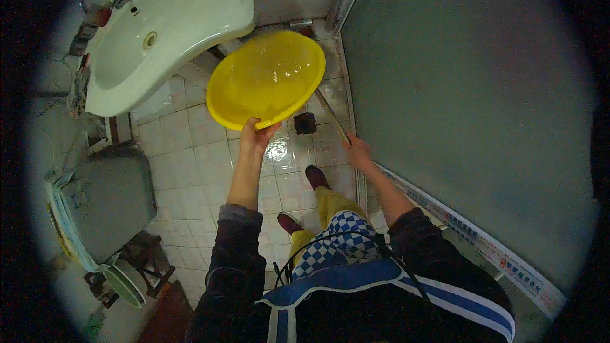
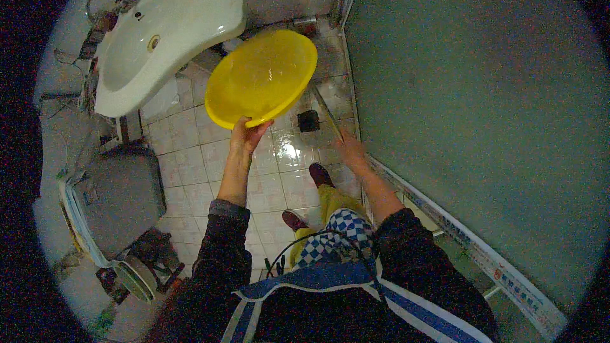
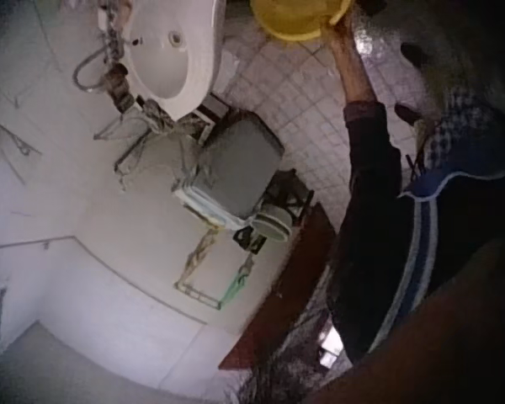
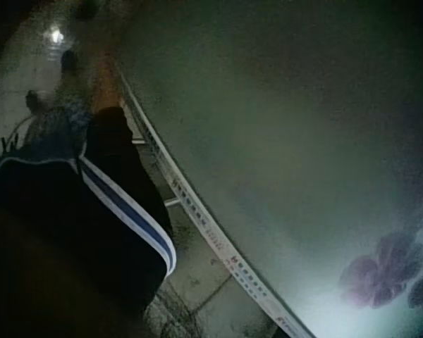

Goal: The person sweeps a tiled bathroom floor using a broom while holding a yellow basin. They repeatedly pour water from the basin onto the floor and continue sweeping the wet area.

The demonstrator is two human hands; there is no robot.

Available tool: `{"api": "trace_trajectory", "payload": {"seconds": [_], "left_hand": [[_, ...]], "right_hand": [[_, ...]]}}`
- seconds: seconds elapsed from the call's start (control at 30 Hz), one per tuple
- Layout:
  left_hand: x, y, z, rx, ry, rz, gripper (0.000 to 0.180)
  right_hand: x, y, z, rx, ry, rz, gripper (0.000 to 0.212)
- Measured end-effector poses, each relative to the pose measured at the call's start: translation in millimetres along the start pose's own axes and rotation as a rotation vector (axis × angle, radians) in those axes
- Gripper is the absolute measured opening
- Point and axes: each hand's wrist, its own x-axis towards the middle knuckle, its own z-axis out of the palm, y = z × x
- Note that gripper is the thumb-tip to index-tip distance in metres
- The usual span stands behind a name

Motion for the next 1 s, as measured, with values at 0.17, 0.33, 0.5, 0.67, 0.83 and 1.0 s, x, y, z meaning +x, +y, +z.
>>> {"api": "trace_trajectory", "payload": {"seconds": [0.17, 0.33, 0.5, 0.67, 0.83, 1.0], "left_hand": [[2.7, 7.9, 16.0, 0.076, -0.009, 0.085, 0.043], [-24.9, 33.0, -8.3, 0.187, 0.026, 0.131, 0.047], [-89.8, 27.7, -35.4, 0.157, 0.095, 0.144, 0.051], [-178.0, 18.2, -90.9, 0.146, 0.154, 0.121, 0.053], [-241.5, 7.6, -137.5, 0.165, 0.264, 0.086, 0.054], [-298.5, 7.6, -167.5, 0.185, 0.322, 0.103, 0.05]], "right_hand": [[66.0, -26.7, 1.3, 0.189, 0.015, 0.01, 0.044], [136.9, -54.0, -9.8, 0.032, 0.019, -0.26, 0.034], [170.0, -36.6, 26.8, 0.067, -0.316, 0.135, 0.026], [56.3, 19.1, 97.0, 0.489, -0.195, 0.081, 0.019], [-76.0, 2.6, 78.4, 0.96, -0.417, 0.457, 0.019], [-77.2, 9.3, 15.9, 0.625, -0.461, 0.375, 0.027]]}}
